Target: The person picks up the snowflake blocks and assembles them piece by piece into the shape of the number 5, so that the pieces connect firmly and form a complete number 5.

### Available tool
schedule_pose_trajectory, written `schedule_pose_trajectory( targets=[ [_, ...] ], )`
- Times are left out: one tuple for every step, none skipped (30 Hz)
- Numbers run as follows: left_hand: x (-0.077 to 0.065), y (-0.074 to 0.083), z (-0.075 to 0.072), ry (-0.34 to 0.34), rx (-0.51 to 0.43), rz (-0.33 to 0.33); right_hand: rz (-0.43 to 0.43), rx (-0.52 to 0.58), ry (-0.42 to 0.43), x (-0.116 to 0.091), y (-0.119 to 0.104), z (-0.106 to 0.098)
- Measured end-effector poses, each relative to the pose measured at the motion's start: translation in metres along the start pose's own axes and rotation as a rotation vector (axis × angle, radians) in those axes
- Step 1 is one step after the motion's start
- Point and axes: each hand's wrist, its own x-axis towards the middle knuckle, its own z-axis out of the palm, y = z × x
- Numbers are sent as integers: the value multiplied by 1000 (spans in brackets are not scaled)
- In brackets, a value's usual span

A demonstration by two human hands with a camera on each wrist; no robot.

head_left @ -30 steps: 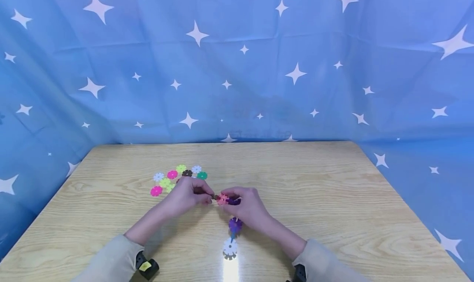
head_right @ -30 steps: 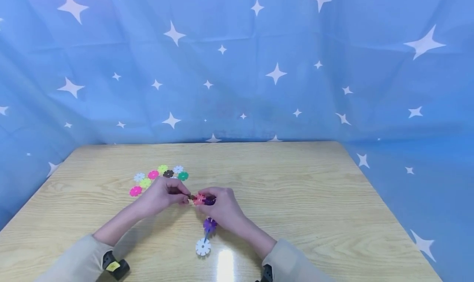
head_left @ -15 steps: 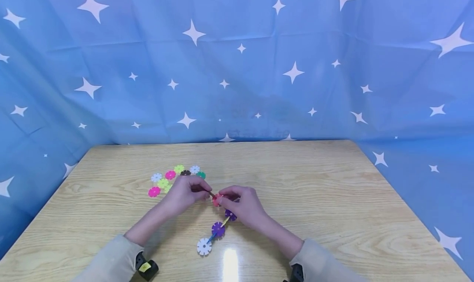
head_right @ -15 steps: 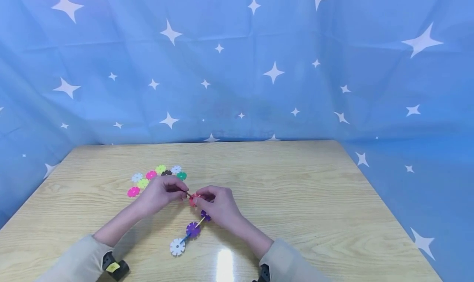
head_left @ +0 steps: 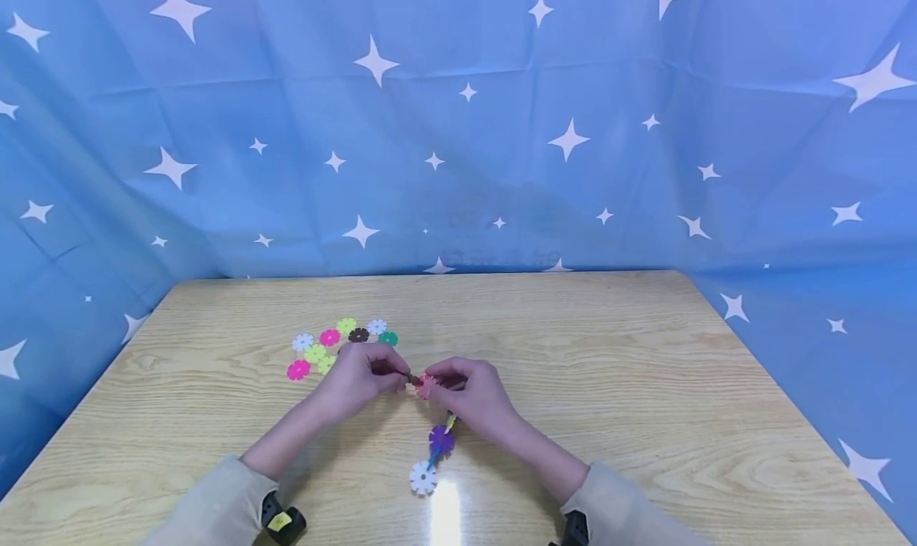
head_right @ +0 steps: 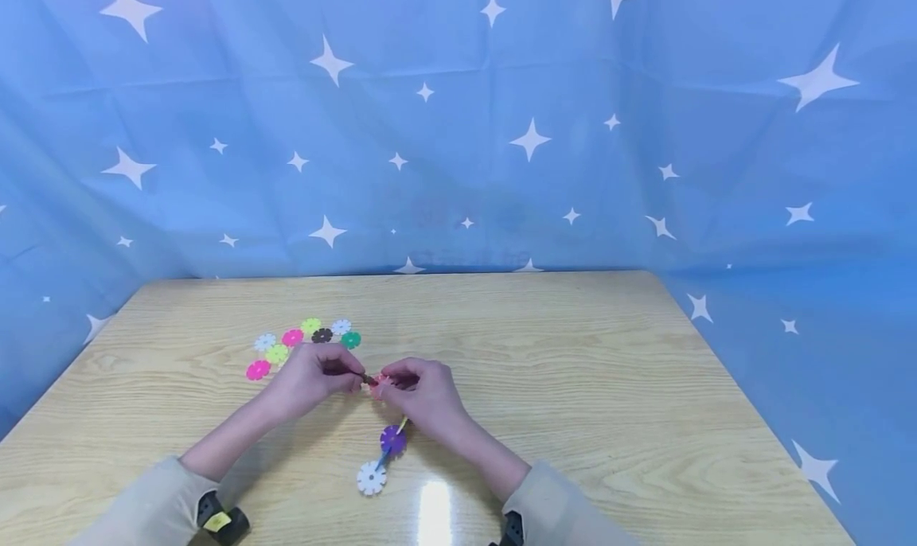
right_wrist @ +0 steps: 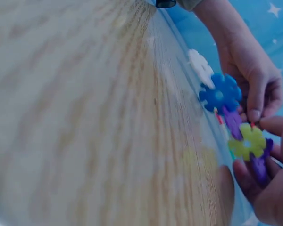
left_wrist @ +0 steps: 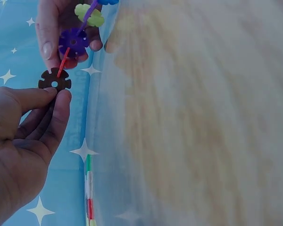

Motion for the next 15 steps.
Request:
schedule_pose_trajectory(
  targets=[
    [-1, 0, 0, -3, -7, -6, -2, -1, -1, 0, 0, 0],
    [-1, 0, 1, -6, -17, -12, -3, -1, -2, 0, -1, 0],
    [-2, 0, 1, -10, -30, -19, -6, 0, -3, 0, -1, 1],
    [-2, 0, 2, -15, -46, -24, -4, 4, -4, 0, -1, 1],
    [-3, 1, 3, -19, -61, -28, -6, 10, -5, 0, -1, 1],
    [-3, 1, 4, -22, -76, -32, -5, 18, -6, 0, -1, 2],
    [-3, 2, 4, -27, -94, -34, -10, 24, -7, 0, -1, 2],
    [-4, 2, 5, -29, -104, -36, -15, 30, -6, 0, -1, 2],
    [-4, 3, 6, -32, -111, -38, -18, 37, -5, 0, 0, 3],
    [-4, 4, 6, -33, -115, -38, -24, 45, -4, 0, 0, 3],
    [-5, 4, 6, -33, -117, -39, -31, 51, -3, 0, 0, 3],
    [-5, 5, 7, -34, -118, -40, -39, 59, -1, -1, 0, 3],
    [-5, 6, 7, -37, -120, -43, -49, 62, 0, -1, 1, 3],
    [-6, 6, 7, -40, -116, -46, -59, 67, 2, -1, 0, 4],
    [-6, 6, 6, -44, -112, -49, -64, 72, 1, -1, 0, 4]
  ],
)
